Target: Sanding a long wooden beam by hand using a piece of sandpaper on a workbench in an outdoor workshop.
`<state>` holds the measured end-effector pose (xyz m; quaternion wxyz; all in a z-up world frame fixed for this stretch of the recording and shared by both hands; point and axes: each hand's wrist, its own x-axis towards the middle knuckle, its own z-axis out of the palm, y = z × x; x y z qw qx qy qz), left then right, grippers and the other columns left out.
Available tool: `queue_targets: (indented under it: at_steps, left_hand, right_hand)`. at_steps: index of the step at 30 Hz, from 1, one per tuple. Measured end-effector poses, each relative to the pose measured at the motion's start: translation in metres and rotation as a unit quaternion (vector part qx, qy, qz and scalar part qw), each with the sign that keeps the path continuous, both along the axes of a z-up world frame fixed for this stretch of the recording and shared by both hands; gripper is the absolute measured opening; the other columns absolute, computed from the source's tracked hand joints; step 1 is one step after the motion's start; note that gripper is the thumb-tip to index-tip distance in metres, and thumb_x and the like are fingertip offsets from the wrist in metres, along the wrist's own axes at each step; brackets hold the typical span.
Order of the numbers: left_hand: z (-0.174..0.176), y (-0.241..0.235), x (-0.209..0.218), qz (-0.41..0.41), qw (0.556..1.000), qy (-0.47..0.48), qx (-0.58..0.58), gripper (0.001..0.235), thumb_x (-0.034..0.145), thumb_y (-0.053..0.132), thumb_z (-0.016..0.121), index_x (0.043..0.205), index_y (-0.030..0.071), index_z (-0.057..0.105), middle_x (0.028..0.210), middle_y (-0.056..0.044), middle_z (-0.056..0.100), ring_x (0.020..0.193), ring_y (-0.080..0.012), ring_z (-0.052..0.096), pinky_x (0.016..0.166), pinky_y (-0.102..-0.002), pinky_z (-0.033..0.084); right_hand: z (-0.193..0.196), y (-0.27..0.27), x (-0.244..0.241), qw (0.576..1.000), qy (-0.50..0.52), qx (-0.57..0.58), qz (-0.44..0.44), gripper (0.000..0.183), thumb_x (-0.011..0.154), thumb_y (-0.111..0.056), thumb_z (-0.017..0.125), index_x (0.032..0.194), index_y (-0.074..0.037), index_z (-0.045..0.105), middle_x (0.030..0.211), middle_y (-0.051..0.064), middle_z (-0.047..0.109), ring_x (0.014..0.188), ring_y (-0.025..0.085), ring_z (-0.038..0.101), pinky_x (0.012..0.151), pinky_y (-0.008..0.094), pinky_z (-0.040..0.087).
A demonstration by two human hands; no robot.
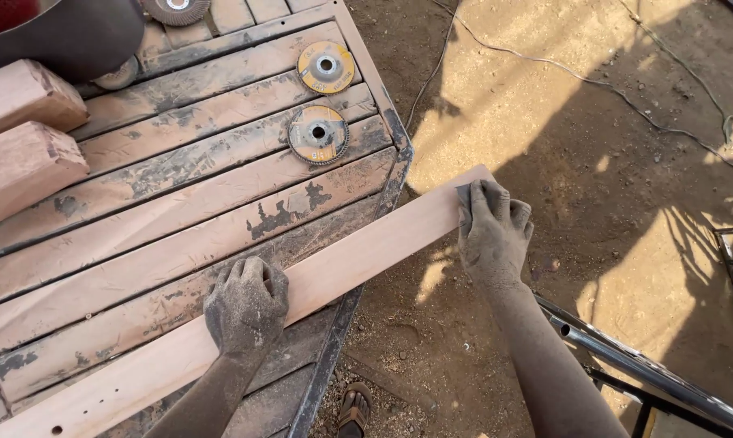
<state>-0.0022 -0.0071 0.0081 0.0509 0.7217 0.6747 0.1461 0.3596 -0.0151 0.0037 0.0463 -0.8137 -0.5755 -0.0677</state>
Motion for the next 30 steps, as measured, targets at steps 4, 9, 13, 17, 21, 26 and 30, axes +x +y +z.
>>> queue_targets:
  at_steps: [4, 9, 13, 17, 21, 26, 30]
  left_hand:
    - [-0.001, 0.003, -0.001, -0.006, 1.000, -0.014, 0.016, 0.019, 0.085, 0.032, 0.065, 0.076, 0.015, 0.063, 0.079, -0.010, 0.067, 0.088, -0.0324, 0.071, 0.077, -0.045, 0.056]
    - [-0.011, 0.005, 0.001, -0.007, 1.000, -0.005, 0.020, 0.021, 0.087, 0.034, 0.063, 0.077, 0.015, 0.061, 0.079, -0.010, 0.065, 0.087, -0.0307, 0.071, 0.075, -0.045, 0.056]
    - [-0.002, 0.003, -0.004, -0.011, 1.000, -0.018, 0.005, 0.021, 0.086, 0.034, 0.065, 0.077, 0.015, 0.061, 0.079, -0.010, 0.066, 0.087, -0.0324, 0.070, 0.076, -0.047, 0.055]
    - [-0.009, 0.004, 0.006, 0.004, 1.000, -0.014, -0.003, 0.021, 0.085, 0.034, 0.065, 0.077, 0.015, 0.061, 0.081, -0.010, 0.066, 0.089, -0.0322, 0.070, 0.078, -0.047, 0.055]
    - [-0.010, 0.005, 0.001, -0.009, 1.000, -0.009, 0.007, 0.023, 0.088, 0.035, 0.064, 0.077, 0.015, 0.061, 0.082, -0.010, 0.067, 0.090, -0.0321, 0.071, 0.077, -0.046, 0.056]
    - [-0.012, 0.005, 0.001, -0.003, 1.000, 0.004, 0.004, 0.021, 0.087, 0.034, 0.064, 0.076, 0.017, 0.060, 0.081, -0.009, 0.067, 0.091, -0.0299, 0.071, 0.078, -0.044, 0.056]
    - [-0.010, 0.006, 0.006, -0.001, 1.000, -0.013, 0.003, 0.021, 0.087, 0.034, 0.064, 0.076, 0.015, 0.061, 0.081, -0.011, 0.068, 0.091, -0.0325, 0.071, 0.078, -0.047, 0.056]
  right_hand:
    - [0.001, 0.019, 0.008, 0.998, 0.038, 0.004, -0.041, 0.046, 0.108, -0.040, 0.048, 0.148, -0.017, 0.053, 0.135, 0.001, 0.039, 0.112, 0.035, 0.039, 0.084, 0.050, 0.045]
    - [0.021, 0.004, 0.004, 0.999, 0.053, -0.008, 0.002, 0.048, 0.111, -0.042, 0.041, 0.150, -0.016, 0.052, 0.137, 0.004, 0.038, 0.115, 0.036, 0.038, 0.087, 0.051, 0.044]
    - [0.017, 0.018, -0.004, 0.994, 0.092, -0.008, -0.067, 0.046, 0.110, -0.037, 0.044, 0.150, -0.015, 0.049, 0.135, 0.003, 0.036, 0.113, 0.037, 0.036, 0.088, 0.052, 0.042]
    - [0.028, 0.011, 0.005, 0.998, 0.060, -0.019, -0.010, 0.048, 0.109, -0.040, 0.047, 0.151, -0.017, 0.051, 0.139, 0.003, 0.038, 0.116, 0.036, 0.039, 0.089, 0.050, 0.043]
    - [0.018, 0.019, 0.007, 0.995, 0.094, -0.019, -0.039, 0.046, 0.110, -0.040, 0.045, 0.149, -0.017, 0.049, 0.138, 0.001, 0.037, 0.117, 0.036, 0.036, 0.090, 0.052, 0.042]
    - [0.023, 0.019, 0.010, 0.993, 0.103, -0.046, -0.036, 0.048, 0.109, -0.044, 0.044, 0.152, -0.024, 0.047, 0.138, -0.002, 0.036, 0.118, 0.033, 0.036, 0.093, 0.047, 0.041]
    - [0.016, 0.031, 0.019, 0.994, 0.100, 0.013, -0.032, 0.044, 0.111, -0.034, 0.045, 0.151, -0.017, 0.050, 0.137, 0.001, 0.038, 0.118, 0.033, 0.036, 0.091, 0.048, 0.042]
